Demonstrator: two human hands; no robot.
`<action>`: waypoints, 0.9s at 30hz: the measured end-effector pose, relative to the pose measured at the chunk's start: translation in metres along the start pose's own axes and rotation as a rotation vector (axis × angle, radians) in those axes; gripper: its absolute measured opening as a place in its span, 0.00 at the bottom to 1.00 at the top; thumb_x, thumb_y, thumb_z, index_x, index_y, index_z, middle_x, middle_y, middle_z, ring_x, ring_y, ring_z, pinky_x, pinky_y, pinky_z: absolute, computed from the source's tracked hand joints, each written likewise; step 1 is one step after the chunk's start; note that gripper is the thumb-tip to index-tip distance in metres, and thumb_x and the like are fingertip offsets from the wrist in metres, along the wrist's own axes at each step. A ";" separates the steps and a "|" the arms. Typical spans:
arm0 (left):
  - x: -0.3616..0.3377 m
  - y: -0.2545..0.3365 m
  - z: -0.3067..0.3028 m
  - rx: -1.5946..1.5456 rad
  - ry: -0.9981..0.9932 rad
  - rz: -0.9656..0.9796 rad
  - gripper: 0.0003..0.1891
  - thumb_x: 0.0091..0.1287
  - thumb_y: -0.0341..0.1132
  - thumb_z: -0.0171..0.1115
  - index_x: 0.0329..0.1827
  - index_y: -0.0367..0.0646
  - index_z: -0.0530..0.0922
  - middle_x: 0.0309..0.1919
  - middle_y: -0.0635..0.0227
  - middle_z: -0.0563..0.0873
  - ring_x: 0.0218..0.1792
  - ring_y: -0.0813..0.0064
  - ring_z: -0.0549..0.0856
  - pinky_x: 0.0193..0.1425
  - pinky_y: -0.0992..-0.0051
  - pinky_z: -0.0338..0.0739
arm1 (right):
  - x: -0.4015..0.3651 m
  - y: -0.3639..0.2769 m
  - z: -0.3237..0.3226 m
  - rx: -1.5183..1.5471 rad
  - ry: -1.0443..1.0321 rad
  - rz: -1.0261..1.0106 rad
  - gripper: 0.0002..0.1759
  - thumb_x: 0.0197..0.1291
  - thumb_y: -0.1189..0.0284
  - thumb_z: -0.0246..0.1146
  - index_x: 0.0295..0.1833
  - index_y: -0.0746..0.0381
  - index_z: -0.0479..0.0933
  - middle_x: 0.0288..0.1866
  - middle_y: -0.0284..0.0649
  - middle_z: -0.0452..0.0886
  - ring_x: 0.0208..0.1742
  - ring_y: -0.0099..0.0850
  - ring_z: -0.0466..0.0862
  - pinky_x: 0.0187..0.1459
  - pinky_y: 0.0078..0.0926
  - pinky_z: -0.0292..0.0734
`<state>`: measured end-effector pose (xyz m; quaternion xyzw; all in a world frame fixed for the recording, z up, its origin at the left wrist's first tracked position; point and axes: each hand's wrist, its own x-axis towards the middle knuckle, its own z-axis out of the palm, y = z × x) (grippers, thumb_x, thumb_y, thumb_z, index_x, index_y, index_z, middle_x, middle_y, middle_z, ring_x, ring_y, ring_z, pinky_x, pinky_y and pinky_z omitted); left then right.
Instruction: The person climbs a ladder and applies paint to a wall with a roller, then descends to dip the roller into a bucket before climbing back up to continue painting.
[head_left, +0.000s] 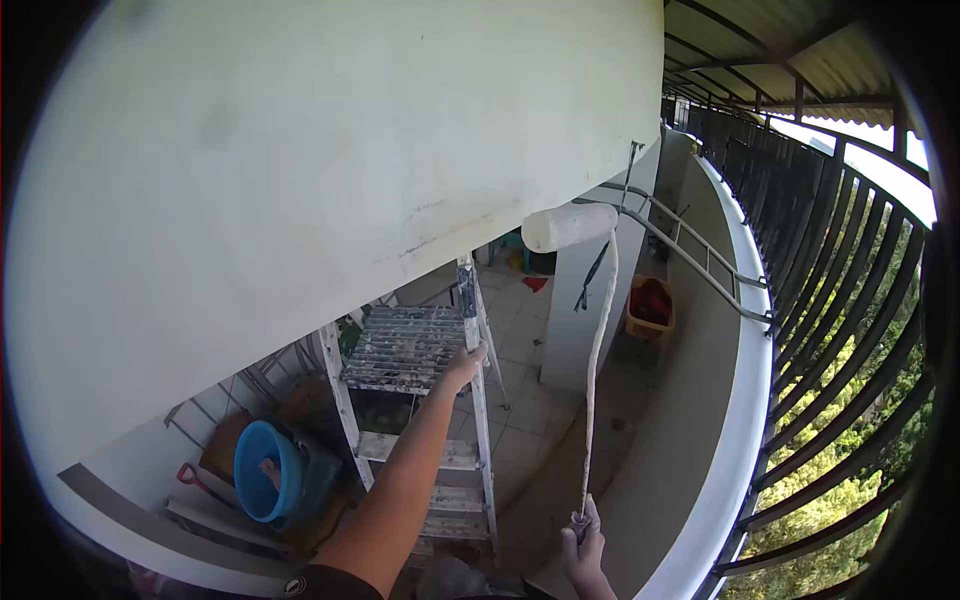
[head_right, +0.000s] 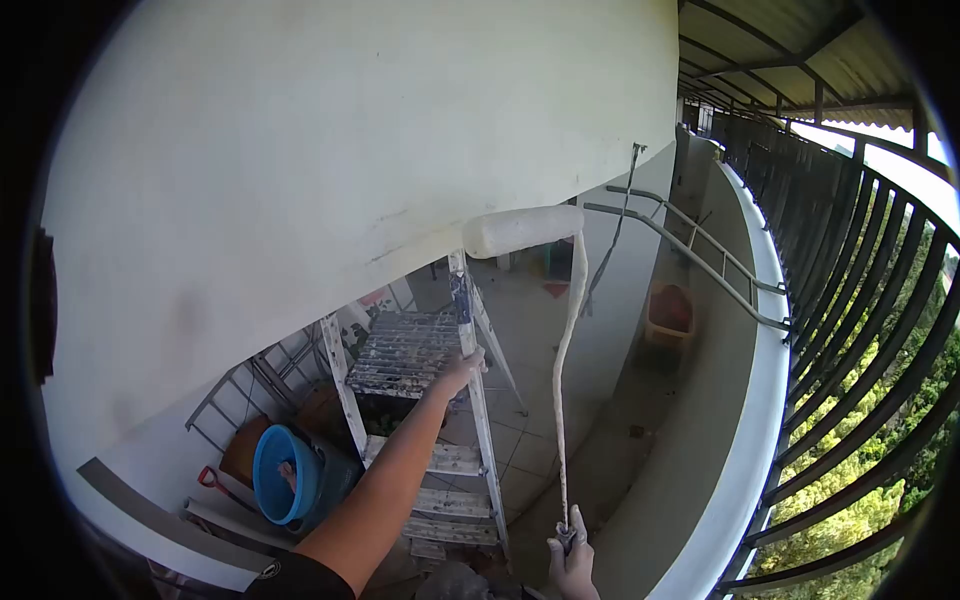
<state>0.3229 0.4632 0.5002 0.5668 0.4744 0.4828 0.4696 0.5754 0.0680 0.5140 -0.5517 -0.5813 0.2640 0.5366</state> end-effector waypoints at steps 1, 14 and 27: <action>-0.006 0.004 -0.001 0.100 -0.005 -0.009 0.11 0.66 0.39 0.60 0.43 0.41 0.76 0.27 0.71 0.81 0.29 0.78 0.80 0.33 0.74 0.73 | 0.002 -0.003 0.000 -0.010 -0.028 -0.030 0.39 0.56 0.82 0.59 0.73 0.70 0.52 0.30 0.40 0.75 0.28 0.25 0.74 0.35 0.22 0.73; 0.017 -0.047 -0.007 0.191 -0.045 0.008 0.19 0.71 0.49 0.55 0.39 0.39 0.78 0.30 0.72 0.80 0.36 0.77 0.77 0.43 0.72 0.72 | 0.019 -0.105 0.004 -0.139 -0.216 -0.319 0.26 0.64 0.82 0.57 0.68 0.61 0.67 0.46 0.53 0.81 0.44 0.48 0.84 0.44 0.37 0.80; 0.022 -0.050 -0.009 0.204 -0.025 -0.055 0.26 0.66 0.46 0.59 0.61 0.37 0.72 0.47 0.55 0.84 0.50 0.60 0.83 0.54 0.65 0.74 | 0.059 -0.157 0.002 -0.067 -0.203 -0.401 0.29 0.64 0.82 0.54 0.71 0.63 0.60 0.57 0.56 0.75 0.55 0.48 0.78 0.55 0.35 0.74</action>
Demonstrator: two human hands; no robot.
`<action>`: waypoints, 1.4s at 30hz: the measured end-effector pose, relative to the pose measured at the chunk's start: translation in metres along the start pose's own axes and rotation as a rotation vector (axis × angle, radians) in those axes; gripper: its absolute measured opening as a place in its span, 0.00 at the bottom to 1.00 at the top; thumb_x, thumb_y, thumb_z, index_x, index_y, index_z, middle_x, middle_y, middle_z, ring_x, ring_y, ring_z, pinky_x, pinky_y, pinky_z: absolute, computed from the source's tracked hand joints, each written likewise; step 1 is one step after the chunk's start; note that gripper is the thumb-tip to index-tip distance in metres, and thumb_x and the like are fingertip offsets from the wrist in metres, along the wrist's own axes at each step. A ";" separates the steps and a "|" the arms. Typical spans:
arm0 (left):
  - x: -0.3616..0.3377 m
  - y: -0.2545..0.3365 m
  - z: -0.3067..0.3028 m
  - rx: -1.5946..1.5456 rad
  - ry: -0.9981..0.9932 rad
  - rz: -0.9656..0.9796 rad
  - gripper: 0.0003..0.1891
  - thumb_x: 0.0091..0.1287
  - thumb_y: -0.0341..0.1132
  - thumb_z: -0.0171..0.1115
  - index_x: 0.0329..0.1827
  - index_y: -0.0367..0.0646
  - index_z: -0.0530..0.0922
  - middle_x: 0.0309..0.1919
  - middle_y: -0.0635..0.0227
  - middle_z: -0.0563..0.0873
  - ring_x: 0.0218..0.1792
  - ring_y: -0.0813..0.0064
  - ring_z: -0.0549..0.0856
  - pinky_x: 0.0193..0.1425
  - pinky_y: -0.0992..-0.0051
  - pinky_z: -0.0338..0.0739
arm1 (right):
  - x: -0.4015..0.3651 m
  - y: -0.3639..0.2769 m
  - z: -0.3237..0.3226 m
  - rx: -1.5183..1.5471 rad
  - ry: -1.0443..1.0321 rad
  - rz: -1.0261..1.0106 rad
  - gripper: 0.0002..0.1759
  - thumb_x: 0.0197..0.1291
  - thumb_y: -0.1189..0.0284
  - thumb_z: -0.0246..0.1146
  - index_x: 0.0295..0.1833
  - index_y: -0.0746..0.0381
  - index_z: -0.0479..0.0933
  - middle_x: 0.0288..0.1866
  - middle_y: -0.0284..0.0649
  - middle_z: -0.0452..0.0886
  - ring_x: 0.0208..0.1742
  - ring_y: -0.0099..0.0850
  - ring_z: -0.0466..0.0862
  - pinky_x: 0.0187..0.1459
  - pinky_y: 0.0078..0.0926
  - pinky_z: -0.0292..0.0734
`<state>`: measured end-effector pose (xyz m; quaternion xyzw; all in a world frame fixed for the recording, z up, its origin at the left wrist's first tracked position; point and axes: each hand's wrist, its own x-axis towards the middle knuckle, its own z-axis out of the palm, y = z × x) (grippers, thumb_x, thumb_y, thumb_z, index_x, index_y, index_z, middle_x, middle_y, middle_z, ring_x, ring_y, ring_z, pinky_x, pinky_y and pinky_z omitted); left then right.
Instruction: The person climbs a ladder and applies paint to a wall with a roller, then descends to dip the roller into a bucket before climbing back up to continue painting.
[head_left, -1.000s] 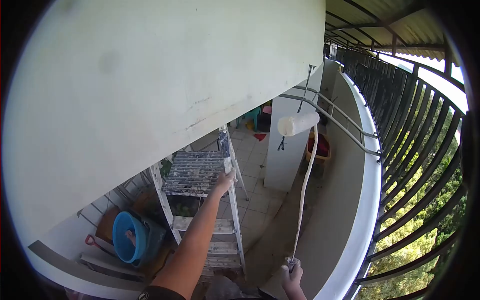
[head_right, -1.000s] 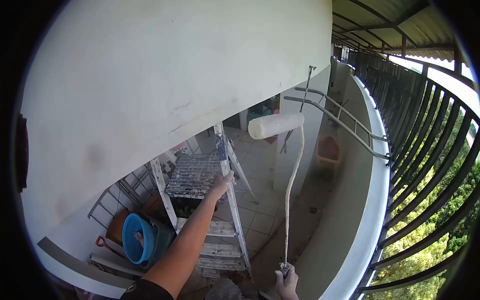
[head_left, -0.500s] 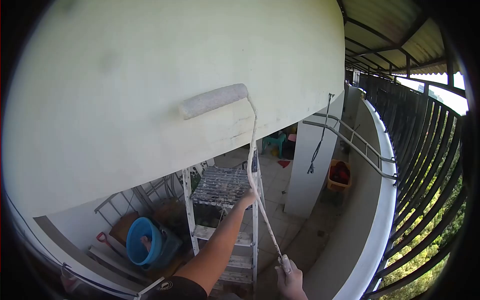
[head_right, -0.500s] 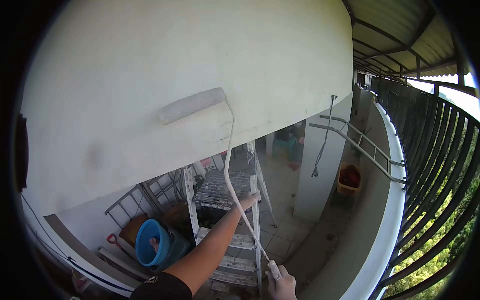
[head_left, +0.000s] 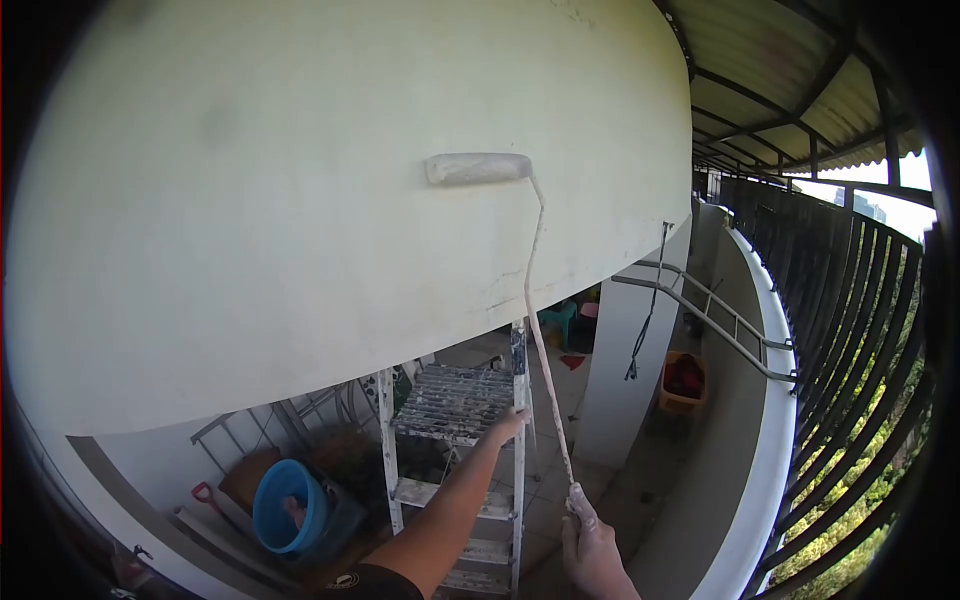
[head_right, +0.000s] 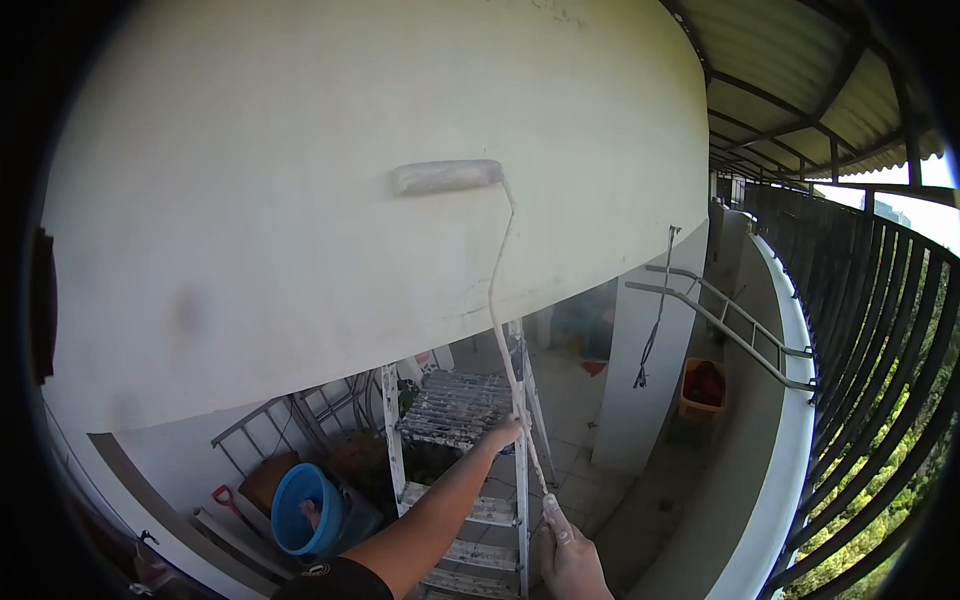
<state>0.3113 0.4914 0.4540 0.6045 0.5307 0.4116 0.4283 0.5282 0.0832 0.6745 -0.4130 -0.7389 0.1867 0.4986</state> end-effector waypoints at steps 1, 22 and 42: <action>-0.016 0.023 -0.002 0.038 0.009 0.008 0.26 0.66 0.47 0.59 0.60 0.37 0.73 0.47 0.55 0.84 0.50 0.60 0.83 0.54 0.65 0.74 | 0.008 0.007 0.002 -0.068 0.016 -0.085 0.35 0.61 0.84 0.56 0.73 0.61 0.55 0.50 0.56 0.78 0.46 0.49 0.81 0.49 0.36 0.77; 0.002 0.004 0.010 -0.041 0.108 -0.001 0.22 0.64 0.41 0.62 0.56 0.34 0.75 0.47 0.55 0.85 0.49 0.62 0.84 0.51 0.66 0.76 | 0.223 -0.190 -0.146 -0.338 0.110 -0.073 0.40 0.60 0.83 0.49 0.76 0.50 0.46 0.27 0.50 0.76 0.25 0.42 0.77 0.40 0.41 0.73; -0.012 0.024 0.010 -0.097 0.091 0.013 0.22 0.62 0.37 0.63 0.57 0.35 0.73 0.45 0.57 0.84 0.45 0.67 0.83 0.49 0.67 0.77 | 0.224 -0.109 -0.090 -0.289 0.061 -0.153 0.48 0.54 0.87 0.47 0.78 0.50 0.38 0.53 0.67 0.76 0.37 0.56 0.82 0.46 0.47 0.76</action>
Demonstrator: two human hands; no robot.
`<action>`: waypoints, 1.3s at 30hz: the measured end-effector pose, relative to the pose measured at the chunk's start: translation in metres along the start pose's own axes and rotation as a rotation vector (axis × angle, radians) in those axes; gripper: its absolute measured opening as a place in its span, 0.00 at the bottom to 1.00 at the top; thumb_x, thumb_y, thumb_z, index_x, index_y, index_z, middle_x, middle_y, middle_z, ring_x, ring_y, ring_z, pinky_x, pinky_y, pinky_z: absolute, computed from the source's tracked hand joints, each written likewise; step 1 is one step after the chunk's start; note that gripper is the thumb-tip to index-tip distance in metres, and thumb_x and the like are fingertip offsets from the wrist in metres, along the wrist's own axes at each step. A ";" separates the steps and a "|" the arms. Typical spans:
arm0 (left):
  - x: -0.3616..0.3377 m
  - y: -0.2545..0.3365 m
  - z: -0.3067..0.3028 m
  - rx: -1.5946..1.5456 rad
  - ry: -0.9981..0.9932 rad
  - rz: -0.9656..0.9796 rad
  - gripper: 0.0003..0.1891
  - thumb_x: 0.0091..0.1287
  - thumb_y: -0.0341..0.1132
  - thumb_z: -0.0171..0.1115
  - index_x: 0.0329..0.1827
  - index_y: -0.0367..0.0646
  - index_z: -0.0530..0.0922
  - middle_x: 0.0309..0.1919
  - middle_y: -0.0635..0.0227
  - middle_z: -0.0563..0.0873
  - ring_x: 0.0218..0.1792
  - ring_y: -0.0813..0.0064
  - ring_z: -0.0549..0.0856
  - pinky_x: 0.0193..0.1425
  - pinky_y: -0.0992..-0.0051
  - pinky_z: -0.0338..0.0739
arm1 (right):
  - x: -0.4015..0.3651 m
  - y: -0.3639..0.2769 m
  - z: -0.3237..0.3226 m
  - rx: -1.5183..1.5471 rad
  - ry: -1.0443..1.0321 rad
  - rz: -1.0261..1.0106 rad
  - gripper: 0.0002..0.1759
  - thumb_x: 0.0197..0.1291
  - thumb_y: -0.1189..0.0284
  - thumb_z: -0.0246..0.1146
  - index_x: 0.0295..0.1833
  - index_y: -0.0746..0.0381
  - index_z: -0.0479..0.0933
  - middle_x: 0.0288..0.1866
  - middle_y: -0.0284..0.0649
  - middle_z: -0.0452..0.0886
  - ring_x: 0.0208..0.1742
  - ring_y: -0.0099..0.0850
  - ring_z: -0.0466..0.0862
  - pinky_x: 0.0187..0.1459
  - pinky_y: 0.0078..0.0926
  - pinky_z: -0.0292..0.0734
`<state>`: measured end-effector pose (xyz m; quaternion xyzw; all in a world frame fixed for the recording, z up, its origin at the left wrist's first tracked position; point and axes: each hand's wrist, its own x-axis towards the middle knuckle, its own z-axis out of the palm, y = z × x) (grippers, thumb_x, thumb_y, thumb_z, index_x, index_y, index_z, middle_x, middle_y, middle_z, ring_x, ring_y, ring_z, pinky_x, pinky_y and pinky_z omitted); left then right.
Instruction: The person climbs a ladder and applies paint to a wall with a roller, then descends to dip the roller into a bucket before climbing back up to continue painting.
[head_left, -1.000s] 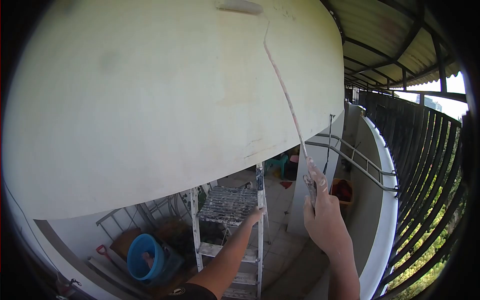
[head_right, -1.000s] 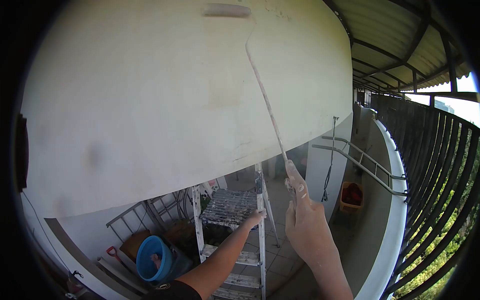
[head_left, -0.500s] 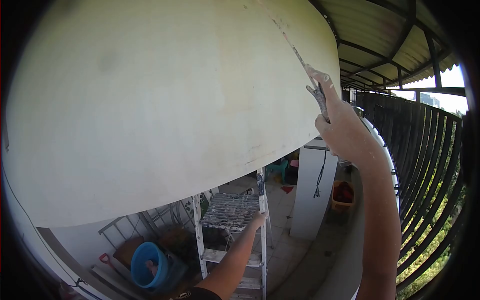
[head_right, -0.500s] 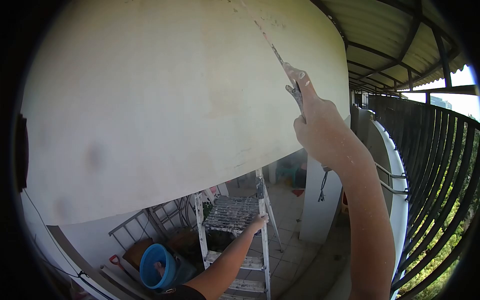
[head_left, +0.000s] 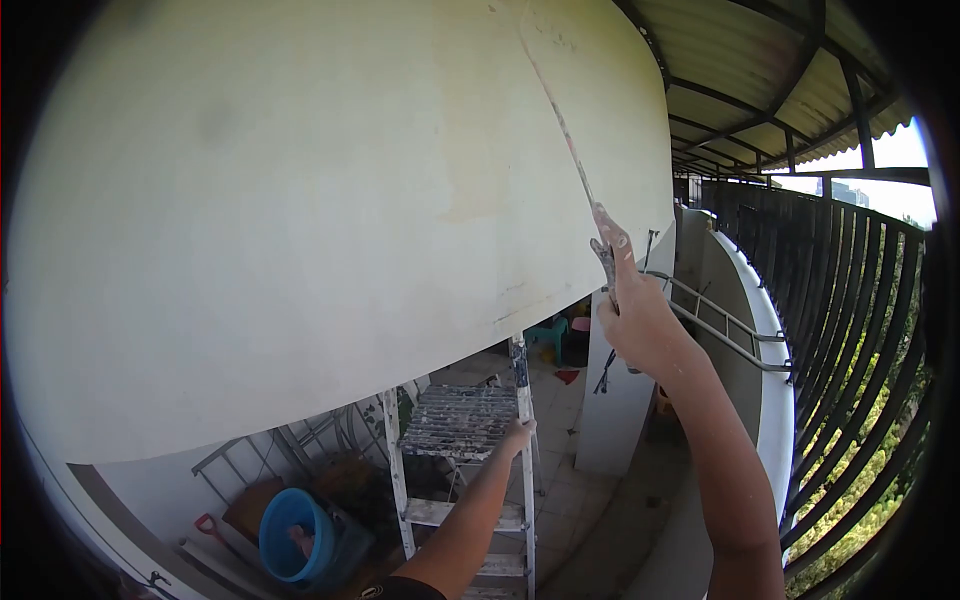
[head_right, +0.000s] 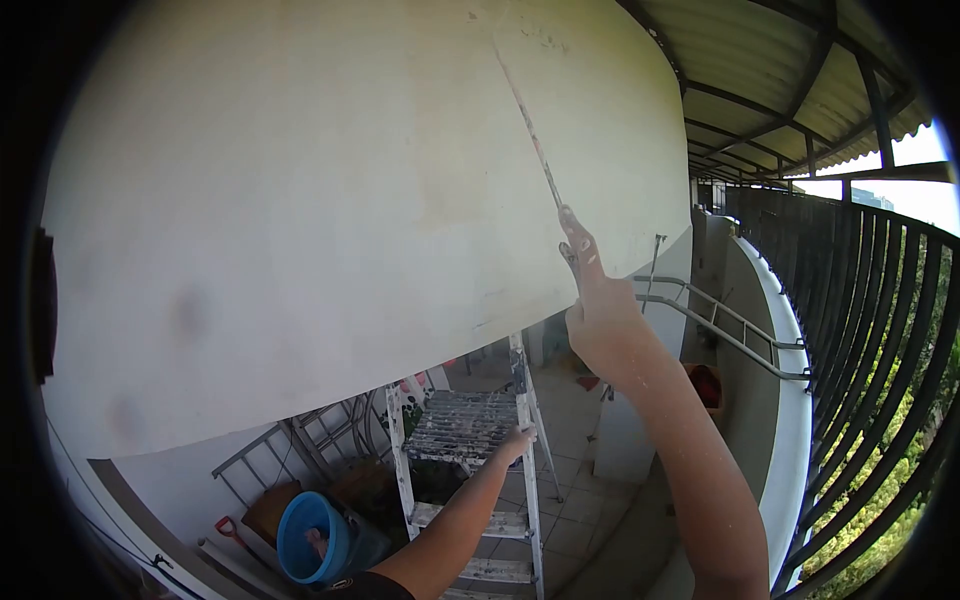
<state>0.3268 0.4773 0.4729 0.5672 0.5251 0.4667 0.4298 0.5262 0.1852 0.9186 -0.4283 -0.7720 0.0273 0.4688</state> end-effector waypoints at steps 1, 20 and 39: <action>-0.002 0.000 -0.001 0.019 -0.005 0.020 0.23 0.62 0.37 0.63 0.58 0.35 0.73 0.45 0.57 0.84 0.45 0.67 0.84 0.48 0.67 0.77 | 0.014 -0.009 -0.010 -0.001 -0.013 0.028 0.47 0.55 0.87 0.47 0.78 0.49 0.38 0.50 0.67 0.77 0.35 0.54 0.83 0.44 0.46 0.77; 0.006 -0.022 0.002 -0.064 -0.016 0.069 0.19 0.64 0.38 0.60 0.54 0.36 0.73 0.38 0.62 0.83 0.39 0.72 0.82 0.43 0.68 0.76 | 0.121 -0.054 -0.044 -0.019 0.081 0.022 0.44 0.58 0.84 0.48 0.76 0.46 0.38 0.27 0.45 0.74 0.18 0.32 0.76 0.22 0.34 0.78; -0.015 0.005 -0.001 -0.022 0.004 0.063 0.20 0.68 0.42 0.57 0.55 0.36 0.76 0.40 0.65 0.84 0.40 0.74 0.82 0.44 0.70 0.76 | 0.086 0.026 0.003 -0.114 0.194 -0.096 0.45 0.61 0.81 0.51 0.77 0.49 0.35 0.34 0.62 0.80 0.30 0.55 0.82 0.38 0.47 0.77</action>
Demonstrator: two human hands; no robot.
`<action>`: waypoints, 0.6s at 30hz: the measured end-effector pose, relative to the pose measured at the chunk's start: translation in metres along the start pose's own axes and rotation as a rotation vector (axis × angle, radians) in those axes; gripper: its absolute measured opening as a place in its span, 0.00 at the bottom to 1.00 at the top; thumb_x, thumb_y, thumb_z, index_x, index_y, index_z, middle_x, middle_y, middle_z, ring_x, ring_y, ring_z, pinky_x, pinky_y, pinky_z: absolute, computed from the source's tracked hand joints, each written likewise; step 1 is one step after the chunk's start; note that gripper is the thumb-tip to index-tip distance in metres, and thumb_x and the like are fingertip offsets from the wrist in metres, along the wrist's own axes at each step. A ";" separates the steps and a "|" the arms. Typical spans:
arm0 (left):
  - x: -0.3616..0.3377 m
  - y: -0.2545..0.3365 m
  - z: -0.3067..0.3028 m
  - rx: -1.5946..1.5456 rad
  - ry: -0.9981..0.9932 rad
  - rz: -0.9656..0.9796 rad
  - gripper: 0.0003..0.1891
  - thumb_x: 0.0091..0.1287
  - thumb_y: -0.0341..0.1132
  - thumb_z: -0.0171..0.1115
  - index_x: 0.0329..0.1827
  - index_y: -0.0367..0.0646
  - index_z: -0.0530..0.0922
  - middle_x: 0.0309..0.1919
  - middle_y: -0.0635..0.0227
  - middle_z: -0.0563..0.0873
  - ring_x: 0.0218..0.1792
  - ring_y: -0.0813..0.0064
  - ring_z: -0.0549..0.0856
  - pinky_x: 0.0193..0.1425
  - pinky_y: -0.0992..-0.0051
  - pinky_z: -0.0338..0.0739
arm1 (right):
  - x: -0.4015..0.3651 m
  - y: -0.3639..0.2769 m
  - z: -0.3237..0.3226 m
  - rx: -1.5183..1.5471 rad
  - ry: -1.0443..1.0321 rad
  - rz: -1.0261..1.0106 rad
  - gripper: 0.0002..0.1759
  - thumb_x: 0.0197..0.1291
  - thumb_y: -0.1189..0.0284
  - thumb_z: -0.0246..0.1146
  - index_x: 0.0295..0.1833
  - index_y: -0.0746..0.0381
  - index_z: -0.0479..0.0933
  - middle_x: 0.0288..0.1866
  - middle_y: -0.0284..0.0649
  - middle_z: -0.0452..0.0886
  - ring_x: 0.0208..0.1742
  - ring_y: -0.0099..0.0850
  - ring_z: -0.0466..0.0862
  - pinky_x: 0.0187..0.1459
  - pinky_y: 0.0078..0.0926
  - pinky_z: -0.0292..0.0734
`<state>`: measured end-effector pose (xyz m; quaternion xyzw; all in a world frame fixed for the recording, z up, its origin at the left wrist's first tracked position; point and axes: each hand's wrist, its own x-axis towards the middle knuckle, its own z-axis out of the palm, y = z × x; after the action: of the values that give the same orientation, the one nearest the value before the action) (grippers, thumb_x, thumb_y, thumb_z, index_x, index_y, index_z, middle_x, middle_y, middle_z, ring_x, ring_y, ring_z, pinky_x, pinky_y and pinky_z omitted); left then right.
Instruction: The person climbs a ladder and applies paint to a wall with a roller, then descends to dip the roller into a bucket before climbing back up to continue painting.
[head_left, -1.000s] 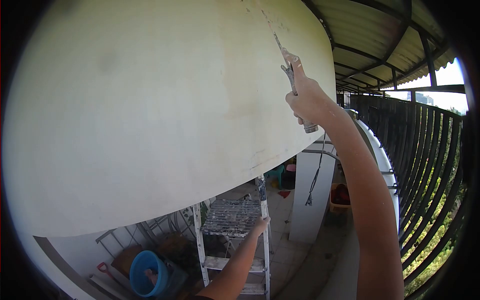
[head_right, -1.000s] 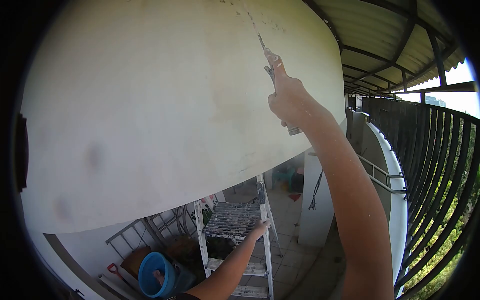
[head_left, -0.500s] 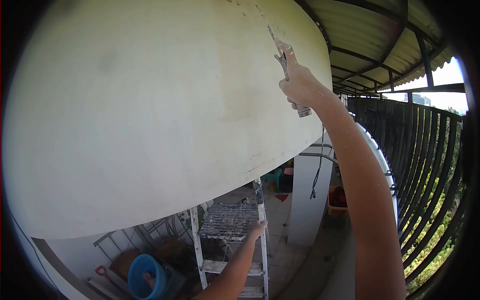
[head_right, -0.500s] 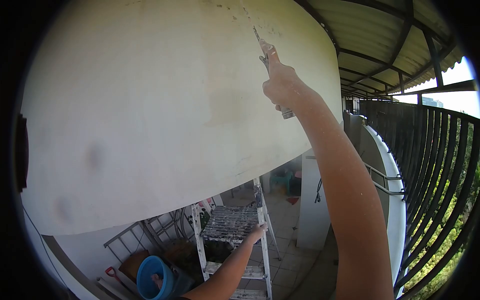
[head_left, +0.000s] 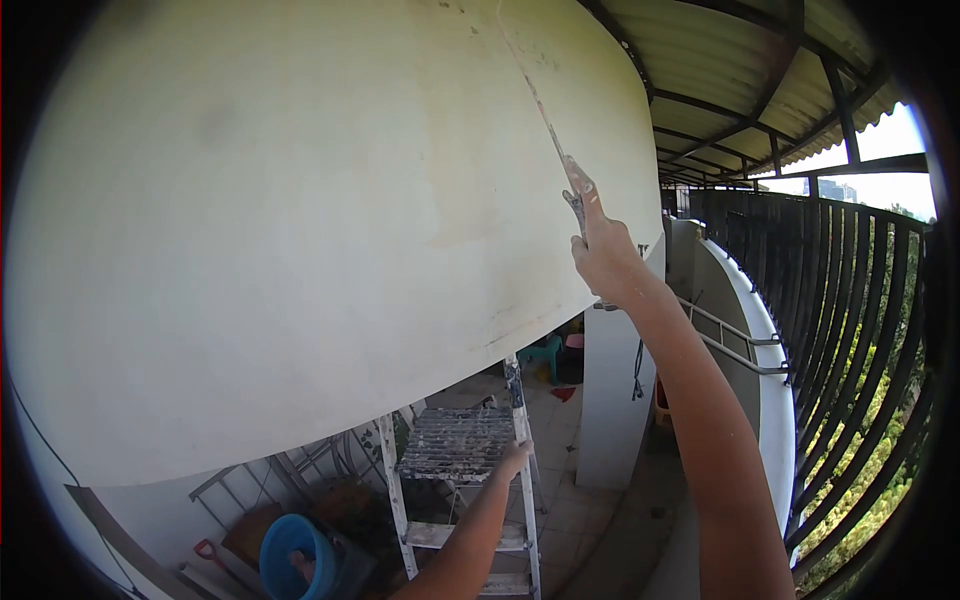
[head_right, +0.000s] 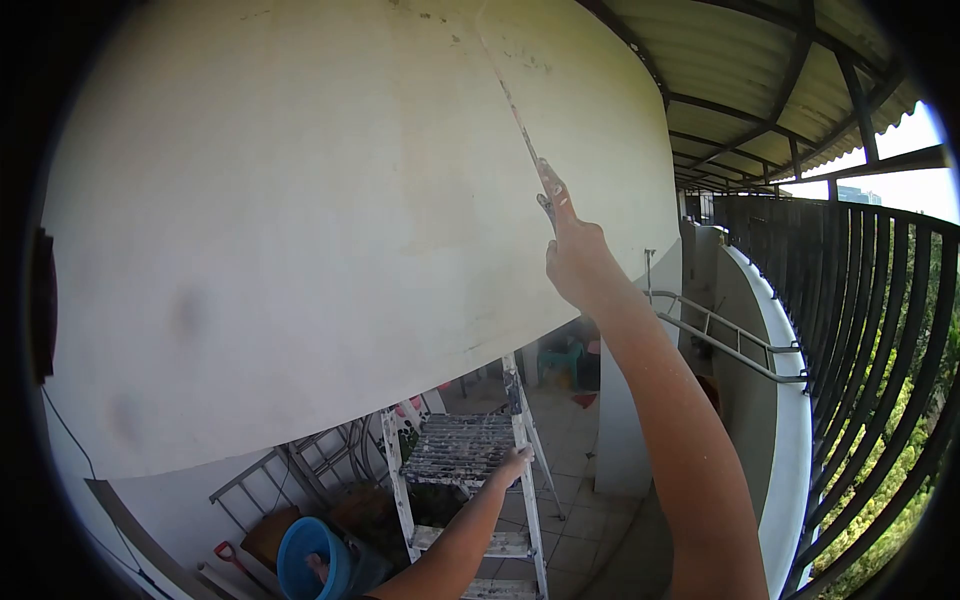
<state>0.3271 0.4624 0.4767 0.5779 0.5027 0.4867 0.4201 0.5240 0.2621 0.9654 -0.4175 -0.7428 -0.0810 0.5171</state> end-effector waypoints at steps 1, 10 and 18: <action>-0.001 -0.003 0.001 0.008 0.003 0.018 0.20 0.70 0.43 0.56 0.56 0.36 0.77 0.40 0.66 0.85 0.40 0.74 0.83 0.43 0.71 0.76 | 0.010 -0.005 -0.003 0.017 0.001 -0.005 0.45 0.61 0.81 0.50 0.77 0.47 0.35 0.35 0.63 0.80 0.29 0.53 0.83 0.36 0.47 0.78; 0.018 -0.029 0.000 0.082 0.007 -0.069 0.15 0.68 0.41 0.58 0.48 0.37 0.80 0.35 0.70 0.83 0.36 0.77 0.82 0.42 0.73 0.76 | 0.064 -0.052 -0.021 0.065 -0.042 0.209 0.47 0.57 0.86 0.43 0.78 0.41 0.36 0.56 0.64 0.74 0.48 0.53 0.82 0.47 0.45 0.80; 0.004 -0.009 -0.002 0.015 -0.035 -0.059 0.24 0.69 0.45 0.56 0.55 0.30 0.76 0.46 0.55 0.84 0.49 0.63 0.82 0.54 0.67 0.73 | 0.008 0.007 0.037 0.118 0.124 -0.039 0.48 0.59 0.85 0.47 0.78 0.41 0.34 0.45 0.66 0.78 0.36 0.56 0.83 0.42 0.49 0.79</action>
<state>0.3236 0.4675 0.4692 0.5746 0.5157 0.4601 0.4385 0.5020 0.2905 0.9531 -0.3660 -0.7208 -0.0730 0.5841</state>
